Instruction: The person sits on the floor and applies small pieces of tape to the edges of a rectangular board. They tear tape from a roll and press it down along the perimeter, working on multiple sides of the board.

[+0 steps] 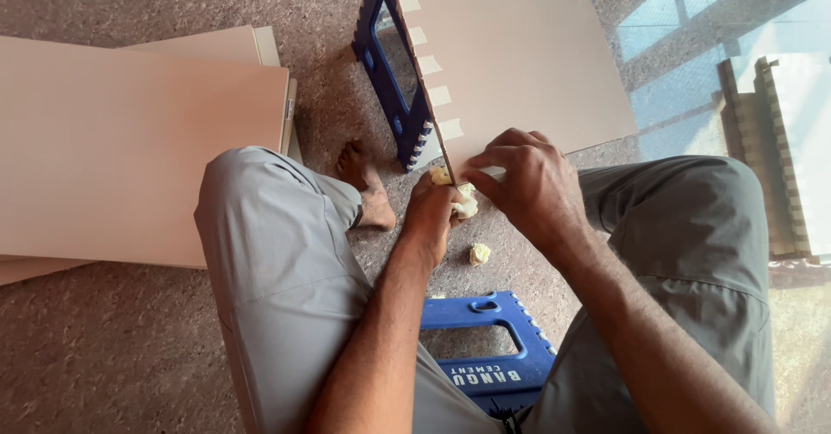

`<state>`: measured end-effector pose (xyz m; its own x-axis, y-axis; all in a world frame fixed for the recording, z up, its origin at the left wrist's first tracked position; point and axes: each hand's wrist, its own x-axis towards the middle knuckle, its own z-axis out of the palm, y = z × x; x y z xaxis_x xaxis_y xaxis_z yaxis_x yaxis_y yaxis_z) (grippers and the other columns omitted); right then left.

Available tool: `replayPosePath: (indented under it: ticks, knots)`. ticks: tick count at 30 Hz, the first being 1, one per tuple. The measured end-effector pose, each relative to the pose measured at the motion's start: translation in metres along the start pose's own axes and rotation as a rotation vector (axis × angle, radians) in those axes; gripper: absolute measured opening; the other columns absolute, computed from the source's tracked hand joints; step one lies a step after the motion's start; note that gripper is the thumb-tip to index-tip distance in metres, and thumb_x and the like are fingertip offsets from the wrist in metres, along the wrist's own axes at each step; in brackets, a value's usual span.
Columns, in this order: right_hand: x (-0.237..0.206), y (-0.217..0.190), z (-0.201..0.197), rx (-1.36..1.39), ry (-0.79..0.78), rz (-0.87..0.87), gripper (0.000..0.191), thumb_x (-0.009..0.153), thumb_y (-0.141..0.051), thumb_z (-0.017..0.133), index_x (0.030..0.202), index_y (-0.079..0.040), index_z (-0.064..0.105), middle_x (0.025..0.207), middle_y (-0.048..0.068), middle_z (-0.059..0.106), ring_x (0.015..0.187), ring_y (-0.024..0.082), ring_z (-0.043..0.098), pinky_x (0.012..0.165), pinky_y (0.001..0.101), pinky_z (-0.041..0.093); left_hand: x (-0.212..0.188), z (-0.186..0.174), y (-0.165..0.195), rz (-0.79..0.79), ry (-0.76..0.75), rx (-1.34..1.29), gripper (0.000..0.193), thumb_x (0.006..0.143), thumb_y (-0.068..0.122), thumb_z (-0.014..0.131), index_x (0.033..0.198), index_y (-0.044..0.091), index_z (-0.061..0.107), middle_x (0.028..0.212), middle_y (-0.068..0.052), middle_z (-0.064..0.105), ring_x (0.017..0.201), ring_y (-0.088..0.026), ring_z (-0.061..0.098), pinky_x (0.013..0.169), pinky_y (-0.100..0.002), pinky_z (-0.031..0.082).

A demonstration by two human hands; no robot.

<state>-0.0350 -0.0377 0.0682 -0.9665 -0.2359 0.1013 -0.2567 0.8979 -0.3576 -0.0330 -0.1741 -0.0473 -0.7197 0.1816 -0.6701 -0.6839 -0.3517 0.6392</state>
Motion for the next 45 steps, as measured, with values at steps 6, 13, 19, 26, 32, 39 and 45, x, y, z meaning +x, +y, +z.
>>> replayPosePath:
  ticks: [6, 13, 19, 26, 32, 39, 45]
  knots:
    - [0.007, -0.002, 0.0, -0.034, -0.096, -0.012, 0.021, 0.089, -0.034, 0.079, 0.098, -0.015, 0.083, 0.101, 0.005, 0.077, 0.092, 0.021, 0.071, 0.069, 0.0384, 0.062, -0.004, -0.003, -0.008, 0.062, -0.073, -0.206, 0.056, 0.077, -0.001, 0.053, 0.132, 0.011, 0.057, 0.119, -0.012, 0.062, 0.104, -0.023, 0.06, 0.087, -0.041, 0.051]
    - [0.014, 0.0, -0.002, -0.151, -0.046, -0.174, 0.018, 0.088, -0.033, 0.079, 0.093, -0.016, 0.084, 0.09, 0.002, 0.076, 0.083, 0.02, 0.07, 0.073, 0.0418, 0.06, 0.003, -0.008, -0.014, 0.111, -0.099, -0.24, 0.055, 0.074, -0.005, 0.053, 0.126, 0.008, 0.064, 0.114, -0.011, 0.065, 0.099, -0.022, 0.06, 0.086, -0.04, 0.051]
    - [0.017, 0.006, -0.003, -0.084, -0.081, -0.099, 0.019, 0.087, -0.032, 0.081, 0.091, -0.013, 0.083, 0.091, 0.003, 0.077, 0.077, 0.02, 0.071, 0.065, 0.0402, 0.061, 0.002, -0.007, -0.013, 0.087, -0.051, -0.205, 0.053, 0.073, -0.004, 0.054, 0.123, 0.009, 0.065, 0.109, -0.008, 0.065, 0.096, -0.02, 0.059, 0.084, -0.039, 0.051]
    - [0.021, 0.006, -0.004, -0.117, -0.141, -0.131, 0.018, 0.087, -0.028, 0.082, 0.091, -0.01, 0.082, 0.091, 0.007, 0.077, 0.073, 0.02, 0.073, 0.064, 0.039, 0.061, 0.005, -0.006, -0.011, 0.092, -0.045, -0.178, 0.053, 0.071, -0.004, 0.055, 0.121, 0.008, 0.065, 0.107, -0.008, 0.066, 0.096, -0.019, 0.061, 0.084, -0.037, 0.052]
    - [0.021, 0.0, -0.005, -0.127, -0.11, -0.178, 0.016, 0.086, -0.025, 0.082, 0.093, -0.01, 0.082, 0.089, 0.007, 0.076, 0.074, 0.022, 0.072, 0.066, 0.0423, 0.061, 0.009, -0.01, -0.012, 0.079, -0.045, -0.204, 0.051, 0.07, -0.006, 0.055, 0.119, 0.006, 0.064, 0.108, -0.01, 0.066, 0.096, -0.021, 0.062, 0.083, -0.038, 0.052]
    - [0.017, -0.001, -0.003, -0.025, -0.114, -0.063, 0.014, 0.088, -0.022, 0.081, 0.096, -0.01, 0.083, 0.093, 0.007, 0.077, 0.072, 0.021, 0.072, 0.067, 0.0413, 0.06, 0.008, -0.01, -0.012, 0.083, -0.029, -0.172, 0.048, 0.07, -0.006, 0.054, 0.116, 0.006, 0.065, 0.104, -0.009, 0.067, 0.091, -0.019, 0.061, 0.078, -0.035, 0.052]
    - [0.012, 0.002, 0.005, 0.063, -0.08, 0.014, 0.016, 0.089, -0.02, 0.08, 0.097, -0.006, 0.081, 0.1, 0.013, 0.077, 0.076, 0.023, 0.074, 0.07, 0.0405, 0.062, -0.005, -0.01, -0.002, 0.082, 0.036, -0.049, 0.05, 0.071, -0.005, 0.052, 0.116, 0.006, 0.067, 0.099, -0.008, 0.067, 0.085, -0.017, 0.061, 0.074, -0.032, 0.05]
